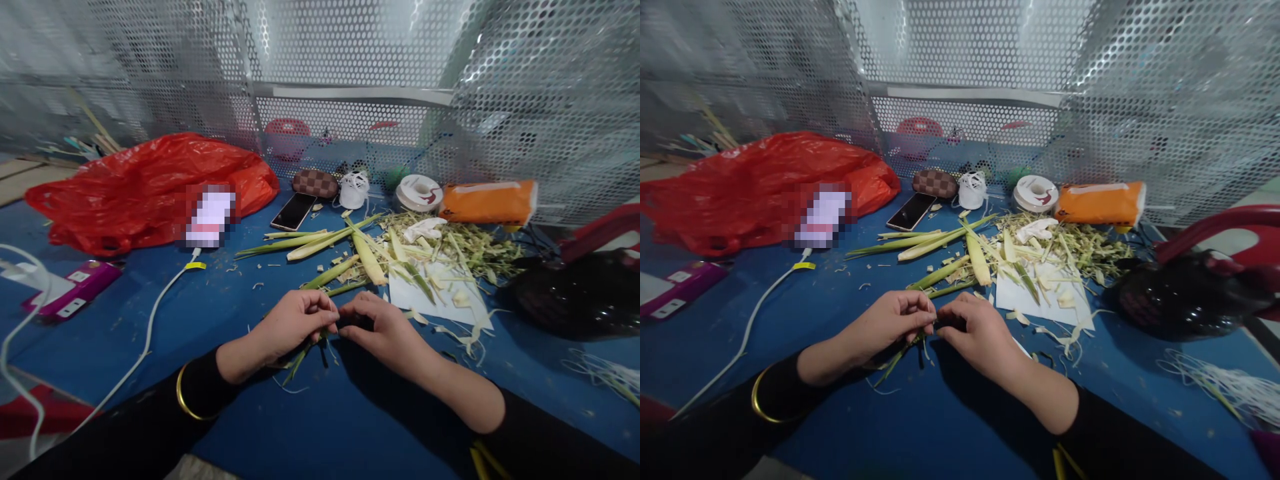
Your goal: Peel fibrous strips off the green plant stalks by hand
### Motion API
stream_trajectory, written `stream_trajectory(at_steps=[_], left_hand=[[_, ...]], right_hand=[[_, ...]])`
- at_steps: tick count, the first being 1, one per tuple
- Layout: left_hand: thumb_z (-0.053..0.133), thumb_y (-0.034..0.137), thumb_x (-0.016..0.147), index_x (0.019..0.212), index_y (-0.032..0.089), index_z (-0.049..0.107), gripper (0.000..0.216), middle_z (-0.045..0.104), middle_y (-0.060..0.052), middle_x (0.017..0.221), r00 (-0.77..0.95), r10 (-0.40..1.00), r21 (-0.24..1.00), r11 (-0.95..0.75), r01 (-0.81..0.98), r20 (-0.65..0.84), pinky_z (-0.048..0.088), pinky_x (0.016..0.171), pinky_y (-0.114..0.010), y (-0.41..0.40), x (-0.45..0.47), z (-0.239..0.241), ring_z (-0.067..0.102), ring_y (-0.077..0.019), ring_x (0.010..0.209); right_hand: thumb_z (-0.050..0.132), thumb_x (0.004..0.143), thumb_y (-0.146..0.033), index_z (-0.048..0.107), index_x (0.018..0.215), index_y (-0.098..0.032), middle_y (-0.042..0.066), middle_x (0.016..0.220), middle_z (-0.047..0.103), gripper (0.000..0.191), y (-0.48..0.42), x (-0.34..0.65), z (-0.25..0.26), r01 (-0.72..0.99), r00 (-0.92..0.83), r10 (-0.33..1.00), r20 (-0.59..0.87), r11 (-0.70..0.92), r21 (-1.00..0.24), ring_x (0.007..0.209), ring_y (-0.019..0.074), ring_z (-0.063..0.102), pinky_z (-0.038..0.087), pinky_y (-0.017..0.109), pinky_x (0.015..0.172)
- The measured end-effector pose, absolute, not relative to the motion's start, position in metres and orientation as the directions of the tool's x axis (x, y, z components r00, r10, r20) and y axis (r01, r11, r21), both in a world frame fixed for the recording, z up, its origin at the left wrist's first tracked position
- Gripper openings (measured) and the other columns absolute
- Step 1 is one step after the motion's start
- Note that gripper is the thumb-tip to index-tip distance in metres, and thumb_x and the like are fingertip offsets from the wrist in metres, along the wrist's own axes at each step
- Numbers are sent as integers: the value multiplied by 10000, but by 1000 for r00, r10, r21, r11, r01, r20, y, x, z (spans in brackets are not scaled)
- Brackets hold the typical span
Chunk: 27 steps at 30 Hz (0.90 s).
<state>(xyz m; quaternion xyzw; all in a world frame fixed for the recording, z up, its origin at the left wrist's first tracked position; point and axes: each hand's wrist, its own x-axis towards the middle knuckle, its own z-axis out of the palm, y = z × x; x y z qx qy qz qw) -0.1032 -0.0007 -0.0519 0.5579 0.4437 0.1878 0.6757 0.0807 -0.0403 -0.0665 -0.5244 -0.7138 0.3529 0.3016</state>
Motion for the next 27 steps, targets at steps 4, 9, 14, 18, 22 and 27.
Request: stream_trajectory(at_steps=[4, 9, 14, 18, 22, 27], left_hand=[[619, 280, 765, 772, 148, 568, 142, 630, 15, 633, 549, 742, 923, 306, 233, -385, 329, 475, -188, -1, -103, -52, 443, -46, 458], [629, 307, 767, 774, 156, 549, 172, 639, 13, 651, 543, 749, 925, 290, 246, -380, 343, 483, -191, 0, -102, -53, 458, -49, 461], [664, 320, 750, 771, 160, 548, 200, 642, 17, 650, 490, 782, 921, 295, 253, -385, 340, 465, -183, 1, -102, -53, 464, -48, 454], [685, 291, 732, 763, 155, 564, 185, 613, 34, 608, 472, 795, 922, 289, 259, -382, 330, 442, -178, 1, -103, -51, 466, -48, 446], [683, 280, 734, 759, 153, 567, 174, 606, 36, 600, 477, 798, 928, 279, 249, -368, 327, 434, -174, 1, -103, -51, 477, -49, 451], [693, 284, 718, 754, 154, 578, 177, 580, 45, 567, 475, 798, 927, 285, 243, -370, 325, 439, -174, 1, -103, -52, 486, -56, 458]], right_hand=[[612, 789, -148, 680, 740, -210, 8, 735, 564, 105, -39, 79, -69, 532, -245, 965, 89, 210, -820, 732, 161, 552, 403, 285, 665], [572, 814, -188, 596, 671, -198, 8, 716, 565, 146, -40, 79, -69, 527, -206, 974, 95, 192, -828, 689, 155, 550, 411, 292, 653], [552, 828, -200, 580, 708, -203, 11, 738, 578, 124, -42, 80, -65, 456, -209, 970, 127, 212, -865, 713, 155, 553, 423, 299, 687], [547, 829, -178, 572, 689, -197, 7, 724, 562, 144, -43, 80, -62, 428, -297, 945, 140, 263, -865, 722, 150, 540, 415, 297, 695], [542, 830, -165, 562, 689, -198, -5, 716, 543, 146, -43, 79, -60, 421, -368, 921, 125, 285, -861, 702, 136, 518, 399, 282, 672], [533, 834, -187, 543, 694, -196, -7, 702, 548, 141, -45, 77, -58, 373, -393, 916, 80, 239, -897, 683, 132, 511, 401, 274, 654]])
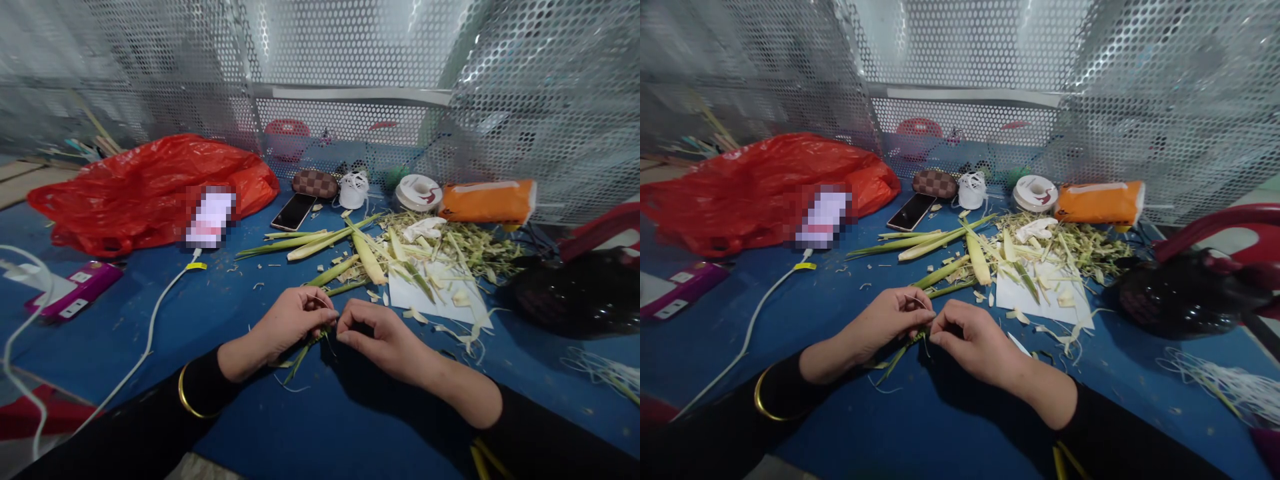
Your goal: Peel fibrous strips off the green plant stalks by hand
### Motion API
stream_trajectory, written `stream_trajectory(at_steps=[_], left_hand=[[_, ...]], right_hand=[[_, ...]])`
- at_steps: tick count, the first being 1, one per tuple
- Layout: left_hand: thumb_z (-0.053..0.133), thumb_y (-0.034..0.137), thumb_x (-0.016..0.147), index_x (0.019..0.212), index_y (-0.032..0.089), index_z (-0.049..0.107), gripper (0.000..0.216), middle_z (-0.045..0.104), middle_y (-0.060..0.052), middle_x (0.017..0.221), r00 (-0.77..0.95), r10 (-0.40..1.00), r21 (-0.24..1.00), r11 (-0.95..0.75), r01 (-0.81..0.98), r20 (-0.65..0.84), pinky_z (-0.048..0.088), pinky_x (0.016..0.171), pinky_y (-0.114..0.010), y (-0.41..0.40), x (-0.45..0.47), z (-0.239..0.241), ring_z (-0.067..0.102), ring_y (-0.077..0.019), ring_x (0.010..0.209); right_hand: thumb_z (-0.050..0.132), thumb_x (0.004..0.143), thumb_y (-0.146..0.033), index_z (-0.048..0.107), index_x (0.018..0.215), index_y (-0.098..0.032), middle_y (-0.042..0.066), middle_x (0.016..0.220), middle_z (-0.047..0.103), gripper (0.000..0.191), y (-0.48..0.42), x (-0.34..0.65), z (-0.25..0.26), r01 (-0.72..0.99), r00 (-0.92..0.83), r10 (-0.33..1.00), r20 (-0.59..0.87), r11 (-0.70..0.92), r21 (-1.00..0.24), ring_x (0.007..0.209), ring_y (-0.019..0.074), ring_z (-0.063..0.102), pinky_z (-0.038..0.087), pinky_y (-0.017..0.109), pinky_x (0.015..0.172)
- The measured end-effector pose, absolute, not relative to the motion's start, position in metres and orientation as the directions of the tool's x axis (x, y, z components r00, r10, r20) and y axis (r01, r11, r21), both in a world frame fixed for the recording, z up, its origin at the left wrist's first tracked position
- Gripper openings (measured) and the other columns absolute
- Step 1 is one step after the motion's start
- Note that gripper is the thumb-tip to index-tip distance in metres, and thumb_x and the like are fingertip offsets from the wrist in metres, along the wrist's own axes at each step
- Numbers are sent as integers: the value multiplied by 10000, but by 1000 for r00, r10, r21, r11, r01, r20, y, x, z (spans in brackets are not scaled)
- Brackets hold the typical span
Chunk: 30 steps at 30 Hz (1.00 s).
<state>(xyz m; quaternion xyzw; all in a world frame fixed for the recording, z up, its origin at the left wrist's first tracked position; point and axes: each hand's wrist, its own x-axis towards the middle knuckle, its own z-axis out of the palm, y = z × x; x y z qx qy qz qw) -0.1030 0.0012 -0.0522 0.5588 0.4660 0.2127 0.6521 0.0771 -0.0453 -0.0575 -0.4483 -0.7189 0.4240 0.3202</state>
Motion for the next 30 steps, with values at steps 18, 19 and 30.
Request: stream_trajectory(at_steps=[18, 19, 30], left_hand=[[692, 278, 700, 737, 156, 588, 165, 605, 38, 566, 443, 802, 915, 327, 234, -400, 300, 419, -164, 1, -102, -48, 476, -49, 442], [693, 268, 697, 733, 154, 596, 153, 578, 49, 535, 430, 808, 914, 329, 239, -403, 297, 414, -163, 0, -102, -47, 465, -49, 435], [720, 219, 668, 739, 132, 641, 137, 540, 59, 477, 407, 824, 916, 319, 243, -395, 304, 412, -159, -1, -102, -46, 459, -56, 430]], right_hand=[[543, 890, -205, 647, 745, -194, 7, 698, 538, 179, -42, 82, -69, 578, -304, 924, 233, 374, -725, 666, 142, 523, 375, 276, 613], [535, 894, -203, 643, 745, -194, 8, 701, 542, 184, -43, 83, -68, 595, -327, 911, 251, 405, -694, 668, 142, 522, 367, 283, 623], [469, 919, -146, 624, 800, -196, 10, 743, 564, 201, -44, 86, -68, 585, -559, 758, 336, 648, -488, 674, 135, 503, 323, 306, 679]])
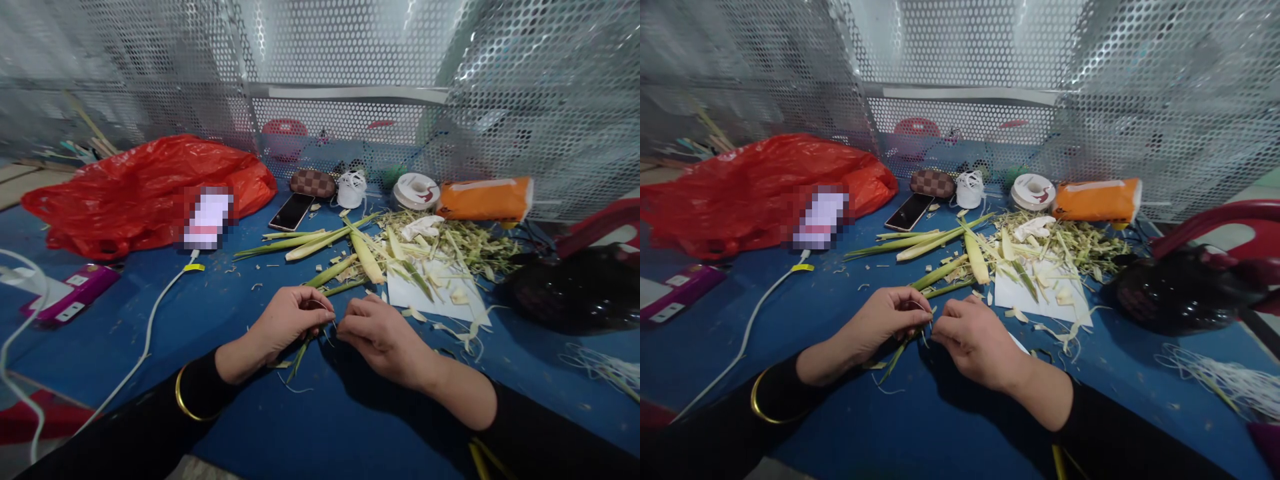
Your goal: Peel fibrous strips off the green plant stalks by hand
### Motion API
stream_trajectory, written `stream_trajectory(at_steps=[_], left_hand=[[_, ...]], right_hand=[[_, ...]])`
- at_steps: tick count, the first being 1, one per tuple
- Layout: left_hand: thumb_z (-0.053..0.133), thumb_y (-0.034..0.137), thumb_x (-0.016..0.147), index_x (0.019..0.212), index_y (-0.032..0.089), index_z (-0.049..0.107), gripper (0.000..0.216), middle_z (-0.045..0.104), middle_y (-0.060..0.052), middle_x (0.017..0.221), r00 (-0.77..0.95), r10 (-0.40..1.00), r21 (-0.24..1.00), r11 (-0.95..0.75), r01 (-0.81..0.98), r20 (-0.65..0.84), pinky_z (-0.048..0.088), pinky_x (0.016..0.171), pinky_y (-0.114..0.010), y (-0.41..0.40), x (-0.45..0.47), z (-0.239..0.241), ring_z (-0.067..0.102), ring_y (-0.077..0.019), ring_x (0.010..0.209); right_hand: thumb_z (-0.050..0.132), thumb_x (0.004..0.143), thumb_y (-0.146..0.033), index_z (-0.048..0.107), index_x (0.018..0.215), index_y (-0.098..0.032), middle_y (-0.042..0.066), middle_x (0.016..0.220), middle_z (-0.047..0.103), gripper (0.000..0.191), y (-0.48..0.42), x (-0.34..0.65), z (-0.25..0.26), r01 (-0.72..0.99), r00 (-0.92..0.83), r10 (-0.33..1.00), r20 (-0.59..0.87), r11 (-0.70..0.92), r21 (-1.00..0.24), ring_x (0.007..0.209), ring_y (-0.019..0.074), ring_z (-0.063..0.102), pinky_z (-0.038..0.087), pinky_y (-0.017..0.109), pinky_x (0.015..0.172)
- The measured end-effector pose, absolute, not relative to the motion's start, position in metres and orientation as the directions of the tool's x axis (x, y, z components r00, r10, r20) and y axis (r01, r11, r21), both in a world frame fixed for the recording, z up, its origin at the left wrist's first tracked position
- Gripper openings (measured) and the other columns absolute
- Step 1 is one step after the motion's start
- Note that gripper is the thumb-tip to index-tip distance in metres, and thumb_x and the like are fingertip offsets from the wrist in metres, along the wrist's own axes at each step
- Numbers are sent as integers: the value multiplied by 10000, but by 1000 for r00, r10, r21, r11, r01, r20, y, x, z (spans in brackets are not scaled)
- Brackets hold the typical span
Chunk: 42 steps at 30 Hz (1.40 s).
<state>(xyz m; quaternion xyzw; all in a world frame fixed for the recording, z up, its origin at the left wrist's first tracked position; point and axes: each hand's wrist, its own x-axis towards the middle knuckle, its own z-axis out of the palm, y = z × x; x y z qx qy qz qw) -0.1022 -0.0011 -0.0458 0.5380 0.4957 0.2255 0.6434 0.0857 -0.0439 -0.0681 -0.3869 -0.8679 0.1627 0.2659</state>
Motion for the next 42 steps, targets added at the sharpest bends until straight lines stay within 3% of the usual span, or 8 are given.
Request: stream_trajectory(at_steps=[8, 13, 16, 20, 23, 29, 35, 42], left_hand=[[732, 220, 654, 726, 130, 639, 148, 574, 39, 500, 388, 820, 904, 348, 247, -421, 315, 424, -158, -1, -103, -46, 497, -62, 442], [741, 218, 643, 721, 131, 648, 150, 594, 32, 527, 452, 802, 920, 316, 233, -390, 365, 455, -171, -1, -103, -47, 508, -64, 451], [730, 210, 642, 691, 134, 654, 118, 616, 21, 554, 489, 804, 936, 236, 261, -339, 416, 500, -196, -2, -103, -47, 532, -78, 479], [673, 184, 688, 697, 155, 687, 33, 680, -1, 636, 514, 838, 927, -25, 373, -184, 453, 573, -216, -3, -104, -49, 609, -118, 583], [625, 166, 742, 730, 181, 702, 79, 723, -4, 729, 548, 836, 846, -269, 461, -32, 468, 641, -222, -4, -106, -51, 654, -135, 674], [545, 118, 818, 841, 186, 680, 152, 736, -24, 819, 653, 700, 483, -695, 533, 287, 450, 679, -256, -9, -110, -59, 662, -164, 731], [466, 172, 908, 871, 172, 661, 198, 715, -41, 795, 691, 623, 253, -782, 570, 367, 434, 665, -286, -10, -112, -65, 648, -184, 727], [506, 209, 912, 845, 186, 651, 161, 706, -27, 813, 633, 672, 404, -739, 540, 385, 437, 692, -250, -8, -109, -68, 642, -148, 748]], right_hand=[[464, 903, -143, 615, 783, -189, 15, 729, 582, 198, -46, 85, -62, 557, -595, 729, 338, 677, -481, 678, 144, 529, 337, 323, 683], [482, 883, -194, 574, 912, -197, 42, 826, 644, 97, -44, 87, -61, 530, -266, 918, 293, 394, -751, 774, 176, 595, 424, 332, 727], [424, 889, -130, 531, 1073, -205, 58, 959, 686, 225, -41, 86, -65, 425, -224, 955, 192, 273, -863, 888, 176, 636, 464, 333, 803], [421, 865, -75, 575, 1046, -208, 61, 981, 697, 272, -40, 81, -71, 488, -373, 913, 167, 346, -801, 898, 188, 637, 470, 336, 800], [445, 863, -74, 590, 1036, -193, 69, 947, 701, 256, -40, 80, -73, 567, -387, 903, 188, 394, -723, 866, 198, 629, 461, 341, 779], [484, 884, -116, 580, 1046, -188, 69, 947, 709, 201, -41, 81, -74, 578, -368, 911, 188, 382, -721, 862, 200, 638, 467, 333, 763], [497, 889, -113, 581, 1059, -187, 64, 926, 719, 204, -42, 81, -71, 570, -374, 906, 197, 392, -722, 848, 201, 649, 471, 326, 750], [557, 887, -157, 643, 1030, -198, 60, 933, 723, 172, -38, 82, -75, 543, -332, 926, 180, 343, -766, 850, 197, 650, 480, 326, 765]])
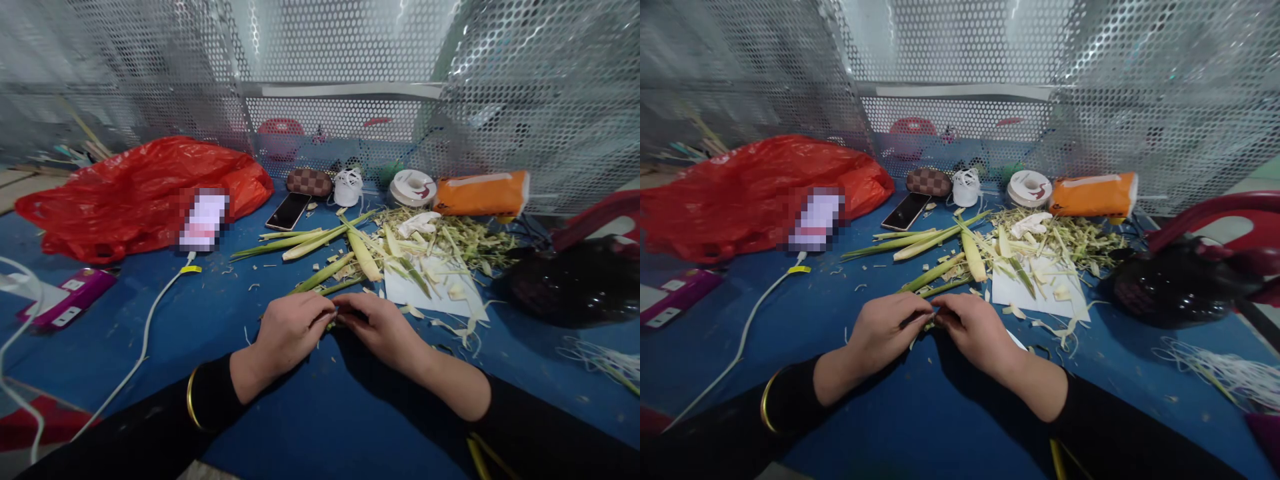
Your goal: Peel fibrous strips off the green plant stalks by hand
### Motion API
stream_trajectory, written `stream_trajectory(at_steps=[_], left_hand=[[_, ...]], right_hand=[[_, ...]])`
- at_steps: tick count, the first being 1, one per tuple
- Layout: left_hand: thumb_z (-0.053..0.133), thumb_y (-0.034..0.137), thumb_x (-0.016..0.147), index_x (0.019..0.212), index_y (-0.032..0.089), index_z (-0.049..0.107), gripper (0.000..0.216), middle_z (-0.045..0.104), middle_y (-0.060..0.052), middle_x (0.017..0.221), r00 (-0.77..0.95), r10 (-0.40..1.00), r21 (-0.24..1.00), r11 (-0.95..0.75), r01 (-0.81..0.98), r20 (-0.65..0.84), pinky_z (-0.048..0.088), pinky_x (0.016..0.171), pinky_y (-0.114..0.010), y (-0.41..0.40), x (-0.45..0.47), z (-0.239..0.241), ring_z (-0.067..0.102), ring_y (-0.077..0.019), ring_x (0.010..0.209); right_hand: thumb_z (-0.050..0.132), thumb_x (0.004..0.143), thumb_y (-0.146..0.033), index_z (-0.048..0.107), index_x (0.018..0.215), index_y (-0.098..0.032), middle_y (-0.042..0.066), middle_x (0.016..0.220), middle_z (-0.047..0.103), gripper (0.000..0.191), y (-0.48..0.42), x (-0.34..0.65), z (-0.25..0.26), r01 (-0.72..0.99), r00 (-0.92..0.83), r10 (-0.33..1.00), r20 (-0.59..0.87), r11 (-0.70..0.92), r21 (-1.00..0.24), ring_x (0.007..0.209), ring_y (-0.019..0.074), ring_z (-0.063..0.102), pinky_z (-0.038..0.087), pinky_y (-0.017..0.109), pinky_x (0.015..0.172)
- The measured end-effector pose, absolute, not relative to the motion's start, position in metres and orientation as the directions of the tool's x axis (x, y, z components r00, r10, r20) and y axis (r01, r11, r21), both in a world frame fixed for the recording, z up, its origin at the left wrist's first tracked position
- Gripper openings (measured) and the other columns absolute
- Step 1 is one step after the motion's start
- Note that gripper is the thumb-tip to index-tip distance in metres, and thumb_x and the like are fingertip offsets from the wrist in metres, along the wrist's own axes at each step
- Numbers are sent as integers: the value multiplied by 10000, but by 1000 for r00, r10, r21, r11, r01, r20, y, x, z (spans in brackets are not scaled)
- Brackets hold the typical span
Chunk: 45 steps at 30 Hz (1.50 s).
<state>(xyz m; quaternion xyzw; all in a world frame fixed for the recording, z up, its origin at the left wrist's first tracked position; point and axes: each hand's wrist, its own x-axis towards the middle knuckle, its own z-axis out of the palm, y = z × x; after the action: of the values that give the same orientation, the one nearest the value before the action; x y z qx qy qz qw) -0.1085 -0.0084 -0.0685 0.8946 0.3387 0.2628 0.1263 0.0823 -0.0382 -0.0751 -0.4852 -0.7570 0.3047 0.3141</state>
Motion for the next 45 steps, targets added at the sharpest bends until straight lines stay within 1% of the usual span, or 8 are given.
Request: stream_trajectory(at_steps=[4, 8, 16, 22, 29, 33, 41, 45], left_hand=[[534, 224, 899, 835, 197, 654, 138, 701, -22, 796, 613, 691, 453, -719, 527, 384, 436, 679, -248, -10, -108, -68, 639, -146, 736], [538, 244, 900, 829, 197, 657, 147, 699, -20, 775, 607, 701, 473, -708, 525, 375, 435, 675, -251, -10, -108, -67, 637, -146, 721], [526, 269, 913, 850, 204, 683, 181, 726, -25, 826, 608, 714, 490, -691, 532, 347, 447, 715, -255, -8, -110, -63, 660, -156, 767], [538, 227, 884, 816, 191, 653, 138, 709, -20, 812, 555, 784, 475, -614, 630, 278, 429, 693, -261, -7, -114, -56, 642, -164, 755], [516, 196, 854, 772, 199, 628, 138, 680, -22, 757, 555, 800, 362, -598, 715, 226, 393, 633, -266, -6, -113, -56, 606, -170, 711], [498, 179, 855, 770, 193, 612, 143, 662, -24, 753, 559, 803, 343, -594, 727, 206, 389, 635, -274, -6, -112, -57, 595, -173, 715], [485, 171, 871, 787, 178, 602, 144, 656, -38, 783, 571, 803, 341, -592, 730, 171, 405, 672, -306, -7, -111, -59, 601, -199, 759], [512, 181, 869, 785, 188, 616, 134, 663, -28, 796, 547, 812, 426, -577, 697, 204, 413, 681, -295, -6, -111, -58, 605, -187, 769]], right_hand=[[595, 876, -204, 676, 873, -201, 40, 826, 672, 81, -36, 85, -76, 511, -315, 926, 208, 350, -785, 793, 175, 619, 473, 299, 718], [566, 870, -177, 604, 745, -191, 17, 748, 599, 131, -36, 84, -73, 515, -279, 936, 214, 334, -789, 730, 156, 572, 446, 284, 675], [507, 871, -152, 515, 731, -200, 10, 740, 542, 148, -36, 87, -73, 546, -243, 952, 185, 292, -785, 687, 148, 513, 415, 273, 641], [506, 865, -204, 524, 758, -206, 29, 800, 582, 109, -34, 93, -69, 503, -197, 969, 151, 232, -832, 762, 169, 543, 430, 314, 721], [558, 835, -306, 526, 710, -196, 82, 978, 686, 171, -36, 89, -59, 47, -252, 968, -13, -1, -999, 789, 171, 624, 482, 331, 732], [568, 829, -316, 526, 753, -194, 55, 851, 670, 150, -37, 85, -58, -99, -273, 959, -80, -111, -989, 683, 149, 621, 464, 311, 671], [507, 873, -256, 484, 741, -202, -23, 662, 537, 145, -37, 84, -72, 102, -304, 953, -5, 28, -994, 609, 126, 529, 429, 291, 623], [486, 886, -224, 497, 787, -199, -28, 653, 544, 102, -37, 84, -75, 172, -273, 962, 4, 53, -984, 605, 128, 539, 428, 288, 621]])
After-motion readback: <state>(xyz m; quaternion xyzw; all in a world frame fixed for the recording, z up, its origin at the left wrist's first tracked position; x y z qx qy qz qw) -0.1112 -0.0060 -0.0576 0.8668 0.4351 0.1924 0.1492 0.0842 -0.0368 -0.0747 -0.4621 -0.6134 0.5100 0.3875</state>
